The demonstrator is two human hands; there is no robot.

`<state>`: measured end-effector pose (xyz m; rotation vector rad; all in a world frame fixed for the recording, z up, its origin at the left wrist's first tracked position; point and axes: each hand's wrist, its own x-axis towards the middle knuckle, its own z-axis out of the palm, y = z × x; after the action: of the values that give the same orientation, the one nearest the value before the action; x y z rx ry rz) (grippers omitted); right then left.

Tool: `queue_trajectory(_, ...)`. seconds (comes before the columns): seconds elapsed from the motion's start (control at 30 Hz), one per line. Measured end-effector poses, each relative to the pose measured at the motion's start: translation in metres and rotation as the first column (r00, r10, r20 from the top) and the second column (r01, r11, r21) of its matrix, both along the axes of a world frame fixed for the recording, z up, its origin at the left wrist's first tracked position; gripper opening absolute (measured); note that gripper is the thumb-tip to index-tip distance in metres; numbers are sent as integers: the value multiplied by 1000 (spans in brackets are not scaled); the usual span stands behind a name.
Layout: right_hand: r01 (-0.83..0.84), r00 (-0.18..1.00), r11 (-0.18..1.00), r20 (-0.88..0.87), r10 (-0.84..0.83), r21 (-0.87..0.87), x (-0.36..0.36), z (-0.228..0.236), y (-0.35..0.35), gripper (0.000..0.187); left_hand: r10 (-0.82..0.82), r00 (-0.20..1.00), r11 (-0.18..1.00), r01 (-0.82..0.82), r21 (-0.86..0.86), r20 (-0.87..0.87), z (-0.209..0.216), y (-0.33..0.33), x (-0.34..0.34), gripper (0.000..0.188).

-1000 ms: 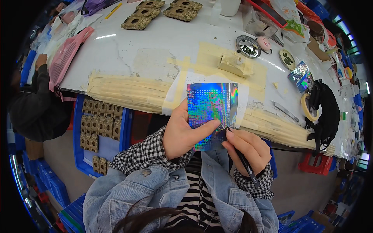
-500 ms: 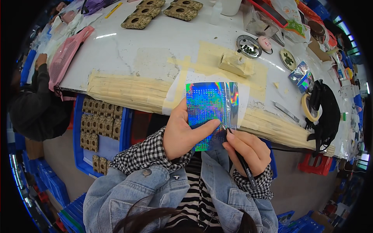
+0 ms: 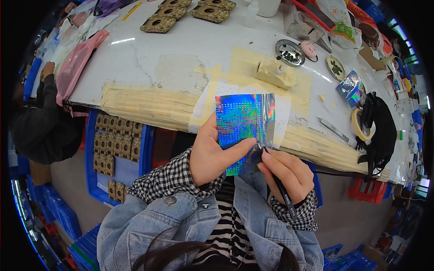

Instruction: Applying holographic stickers to small cards at a factory workstation.

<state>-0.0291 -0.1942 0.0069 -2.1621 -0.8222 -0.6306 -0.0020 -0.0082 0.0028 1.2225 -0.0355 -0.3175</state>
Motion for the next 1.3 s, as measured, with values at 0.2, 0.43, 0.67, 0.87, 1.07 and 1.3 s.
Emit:
queue_trajectory(0.2,0,1000,1000,-2,0,13,-1,1,-1,33,-5,1000,1000,5,17,3,1,0,0,44)
queue_trajectory(0.43,-1,1000,1000,-4,1,18,1,1,0,34,-4,1000,1000,4,-1,-4,-1,-1,1,45)
queue_trajectory(0.67,9,1000,1000,-17,-8,30,1,-1,1,33,-7,1000,1000,6,23,10,0,-1,1,45)
queue_trajectory(0.87,5,1000,1000,-20,-5,27,3,0,1,33,5,999,1000,-6,30,37,-2,-2,0,44)
queue_trajectory(1.07,-4,999,999,48,6,-39,3,-1,1,33,-9,999,1000,8,-20,-45,-1,-1,1,44)
queue_trajectory(1.3,5,983,987,183,25,-160,3,-8,1,34,8,991,991,-25,-128,-130,-5,-3,3,42)
